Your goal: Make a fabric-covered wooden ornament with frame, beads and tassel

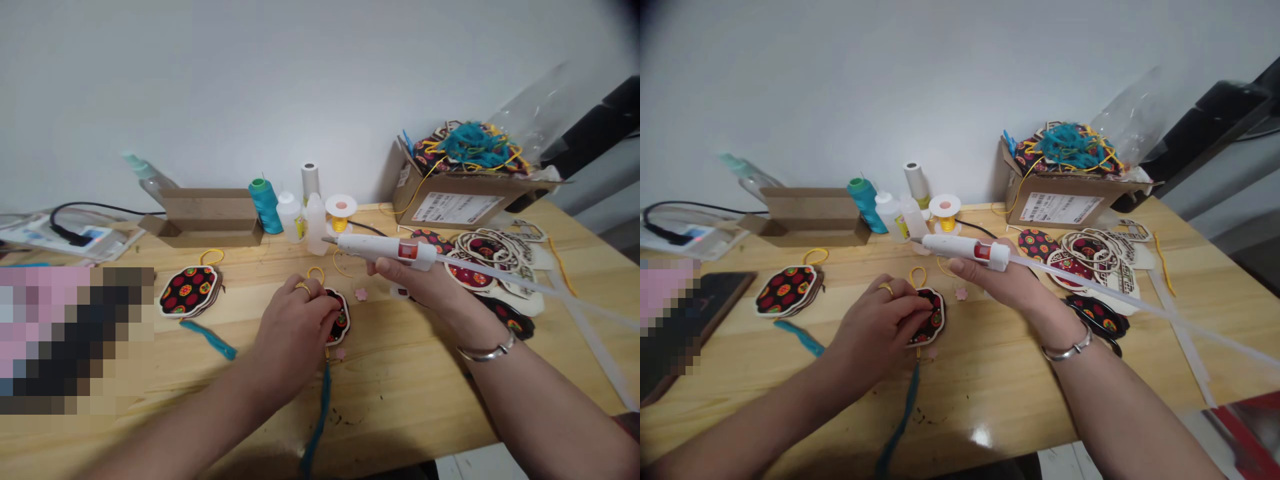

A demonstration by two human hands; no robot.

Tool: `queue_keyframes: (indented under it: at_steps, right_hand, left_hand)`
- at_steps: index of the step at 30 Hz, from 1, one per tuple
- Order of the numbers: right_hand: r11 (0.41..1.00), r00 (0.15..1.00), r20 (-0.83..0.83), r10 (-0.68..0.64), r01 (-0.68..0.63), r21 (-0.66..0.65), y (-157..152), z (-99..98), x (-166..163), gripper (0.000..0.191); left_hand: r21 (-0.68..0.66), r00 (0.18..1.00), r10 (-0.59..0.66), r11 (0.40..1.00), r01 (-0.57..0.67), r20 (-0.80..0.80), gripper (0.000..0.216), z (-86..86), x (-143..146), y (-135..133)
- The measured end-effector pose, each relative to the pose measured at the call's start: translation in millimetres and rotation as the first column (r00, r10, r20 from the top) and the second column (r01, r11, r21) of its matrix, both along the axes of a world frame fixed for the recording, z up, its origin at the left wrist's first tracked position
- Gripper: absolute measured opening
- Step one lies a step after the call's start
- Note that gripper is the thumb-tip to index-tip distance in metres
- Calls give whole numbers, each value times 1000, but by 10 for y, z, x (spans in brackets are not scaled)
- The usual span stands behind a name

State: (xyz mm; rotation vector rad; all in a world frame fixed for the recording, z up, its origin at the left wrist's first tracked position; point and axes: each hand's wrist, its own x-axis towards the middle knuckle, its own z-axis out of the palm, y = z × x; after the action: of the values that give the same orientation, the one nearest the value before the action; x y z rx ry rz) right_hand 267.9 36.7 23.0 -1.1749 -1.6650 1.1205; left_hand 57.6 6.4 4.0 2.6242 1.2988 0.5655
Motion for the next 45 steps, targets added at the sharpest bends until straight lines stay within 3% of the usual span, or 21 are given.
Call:
queue_keyframes:
  at_steps: [7, 24, 36, 40, 45]
  right_hand:
    - [999, 999, -39, 14, -16, -36, -20, 28, -40, 34]
    - [997, 995, -99, -6, -1, -72, -60, 1, -61, 25]
    - [997, 991, -126, -46, 38, -66, -80, 15, -91, 25]
    - [1000, 997, -74, -18, 16, -22, -56, 19, -62, 27]
    - [994, 995, -24, 102, -103, -43, -10, 9, 8, 36]
  left_hand:
    - [-27, 999, 36, 999, -36, -15, 18, -122, 93, 19]
    - [-49, 993, 29, 998, -35, -115, 20, -134, 111, 35]
    - [8, 987, 20, 1000, -19, -161, 15, -161, 99, -2]
    - [-6, 997, 32, 999, -33, -64, 17, -113, 81, 36]
    - [-135, 963, 137, 985, -107, 233, 10, 77, -138, 64]
